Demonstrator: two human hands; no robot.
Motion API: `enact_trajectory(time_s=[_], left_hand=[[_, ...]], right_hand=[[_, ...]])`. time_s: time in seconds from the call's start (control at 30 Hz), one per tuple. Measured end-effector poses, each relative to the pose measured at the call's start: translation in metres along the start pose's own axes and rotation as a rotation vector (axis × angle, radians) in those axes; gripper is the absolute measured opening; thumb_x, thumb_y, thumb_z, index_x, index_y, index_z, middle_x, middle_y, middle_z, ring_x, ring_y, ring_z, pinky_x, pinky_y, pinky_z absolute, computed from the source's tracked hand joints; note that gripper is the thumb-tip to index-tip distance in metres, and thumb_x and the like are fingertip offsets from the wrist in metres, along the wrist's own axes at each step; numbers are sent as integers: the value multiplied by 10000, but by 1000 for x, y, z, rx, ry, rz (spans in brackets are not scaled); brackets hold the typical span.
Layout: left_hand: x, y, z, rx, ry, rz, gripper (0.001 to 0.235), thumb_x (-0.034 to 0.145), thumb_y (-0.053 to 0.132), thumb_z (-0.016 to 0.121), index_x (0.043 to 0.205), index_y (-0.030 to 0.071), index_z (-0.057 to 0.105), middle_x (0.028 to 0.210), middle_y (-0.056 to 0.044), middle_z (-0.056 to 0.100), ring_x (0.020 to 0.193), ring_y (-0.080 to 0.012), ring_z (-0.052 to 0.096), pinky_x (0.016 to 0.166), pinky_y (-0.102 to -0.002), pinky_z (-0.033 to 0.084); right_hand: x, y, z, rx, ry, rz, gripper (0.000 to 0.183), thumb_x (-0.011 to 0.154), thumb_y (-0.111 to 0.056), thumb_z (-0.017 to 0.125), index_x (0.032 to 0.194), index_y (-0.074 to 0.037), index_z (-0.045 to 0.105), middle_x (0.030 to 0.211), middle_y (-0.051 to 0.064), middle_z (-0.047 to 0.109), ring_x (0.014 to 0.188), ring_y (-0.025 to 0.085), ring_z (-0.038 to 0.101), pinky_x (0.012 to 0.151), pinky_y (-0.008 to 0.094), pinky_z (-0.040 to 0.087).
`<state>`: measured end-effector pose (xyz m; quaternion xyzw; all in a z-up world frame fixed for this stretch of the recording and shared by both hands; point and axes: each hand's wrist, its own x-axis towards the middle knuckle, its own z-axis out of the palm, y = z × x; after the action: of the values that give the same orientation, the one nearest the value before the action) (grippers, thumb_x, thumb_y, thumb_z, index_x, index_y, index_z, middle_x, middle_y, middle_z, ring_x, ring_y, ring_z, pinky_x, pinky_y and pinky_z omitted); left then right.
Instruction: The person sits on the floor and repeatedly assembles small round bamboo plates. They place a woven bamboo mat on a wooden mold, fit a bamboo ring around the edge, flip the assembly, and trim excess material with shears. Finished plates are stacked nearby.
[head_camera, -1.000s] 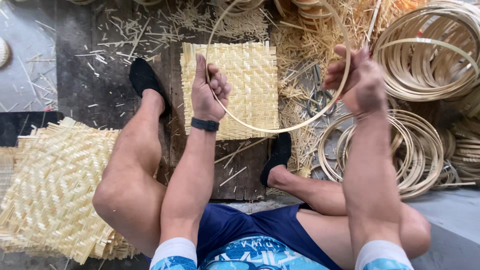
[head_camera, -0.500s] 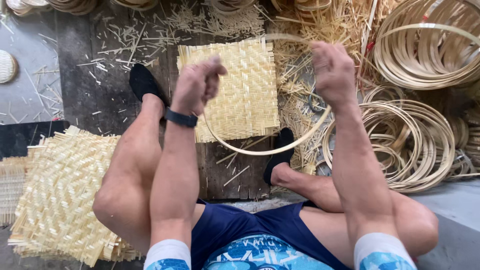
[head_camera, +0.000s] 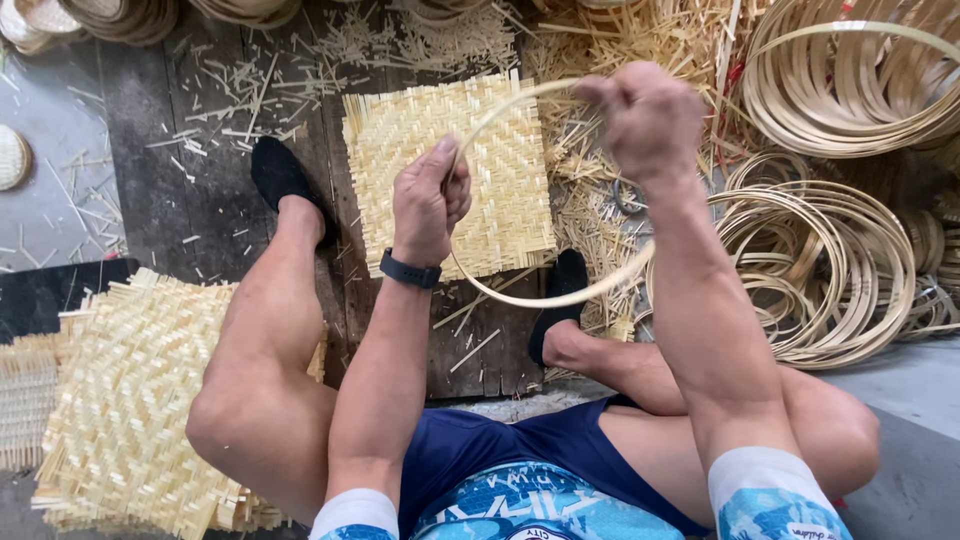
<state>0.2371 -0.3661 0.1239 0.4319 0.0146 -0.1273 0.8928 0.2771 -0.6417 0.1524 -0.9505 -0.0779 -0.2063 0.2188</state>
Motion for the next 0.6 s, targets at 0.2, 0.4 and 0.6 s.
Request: enact_trajectory(time_s=[0.2, 0.4, 0.6], left_hand=[[-3, -16, 24, 32, 135, 108, 386, 1088, 340, 499, 779, 128, 591, 544, 60, 458, 409, -69, 357, 367, -243, 327], [-4, -2, 5, 4, 163, 104, 389, 1094, 325, 517, 753, 146, 572, 547, 49, 456, 419, -84, 359, 364, -259, 313], [-6, -14, 8, 32, 235, 82, 419, 1091, 359, 500, 716, 175, 517, 527, 71, 452, 400, -62, 355, 342, -240, 319]], right_hand=[[0, 3, 18, 53, 21, 329, 776, 952, -876, 270, 666, -160, 360, 587, -23, 384, 487, 107, 340, 404, 290, 256], [7, 19, -5, 205, 29, 309, 693, 1016, -794, 437, 722, -190, 607, 672, -57, 568, 504, 56, 499, 365, 255, 374], [2, 14, -3, 328, -75, 647, 741, 1027, -709, 480, 755, -32, 613, 681, 60, 582, 539, 134, 519, 459, 301, 441]])
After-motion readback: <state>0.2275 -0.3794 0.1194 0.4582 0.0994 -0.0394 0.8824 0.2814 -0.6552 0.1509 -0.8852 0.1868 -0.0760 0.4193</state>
